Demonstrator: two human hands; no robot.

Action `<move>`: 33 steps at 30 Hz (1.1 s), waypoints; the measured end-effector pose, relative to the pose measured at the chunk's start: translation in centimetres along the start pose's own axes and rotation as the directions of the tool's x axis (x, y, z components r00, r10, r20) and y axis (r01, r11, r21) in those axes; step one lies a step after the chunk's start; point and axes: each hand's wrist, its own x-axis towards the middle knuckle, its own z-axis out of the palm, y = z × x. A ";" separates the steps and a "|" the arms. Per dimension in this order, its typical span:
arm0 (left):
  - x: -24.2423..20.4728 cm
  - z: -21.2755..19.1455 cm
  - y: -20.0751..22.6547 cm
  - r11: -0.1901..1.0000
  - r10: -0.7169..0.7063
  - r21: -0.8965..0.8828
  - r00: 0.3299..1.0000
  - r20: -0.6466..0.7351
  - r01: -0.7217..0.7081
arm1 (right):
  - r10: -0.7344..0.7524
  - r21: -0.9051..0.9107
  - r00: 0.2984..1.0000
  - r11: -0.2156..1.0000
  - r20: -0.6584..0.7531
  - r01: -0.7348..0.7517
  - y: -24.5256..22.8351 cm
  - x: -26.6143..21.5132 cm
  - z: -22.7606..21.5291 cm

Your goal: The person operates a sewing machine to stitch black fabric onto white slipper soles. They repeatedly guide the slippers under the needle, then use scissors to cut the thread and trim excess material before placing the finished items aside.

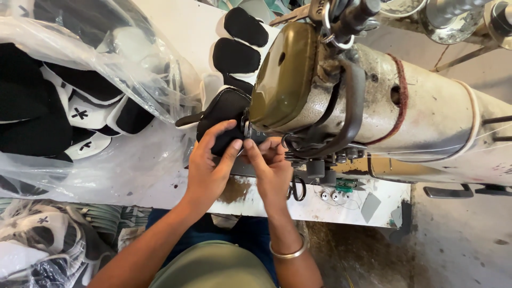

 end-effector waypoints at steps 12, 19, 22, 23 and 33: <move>3.7 -1.8 2.2 0.944 0.013 0.329 0.997 0.078 -0.038 | -0.946 -0.987 0.286 -0.135 0.155 0.086 -6.7 0.8 -20.9; 1.5 -8.8 -0.9 0.622 0.485 0.733 0.871 -0.083 -0.276 | -0.919 -0.966 0.311 -0.200 0.244 0.167 -7.5 0.7 -21.2; 2.3 -13.4 -0.4 0.384 0.650 0.915 0.740 -0.172 -0.125 | -0.948 -0.951 0.293 -0.032 0.127 0.309 -8.9 -0.2 -18.3; 2.8 -14.8 0.4 0.297 0.619 0.954 0.751 -0.231 0.048 | -0.959 -0.913 0.278 0.065 0.054 0.402 -9.0 -0.4 -17.4; -7.3 -15.7 -2.4 0.965 0.074 0.257 0.895 -0.441 0.047 | 0.281 -0.801 0.936 0.599 0.211 0.000 2.6 -9.0 0.5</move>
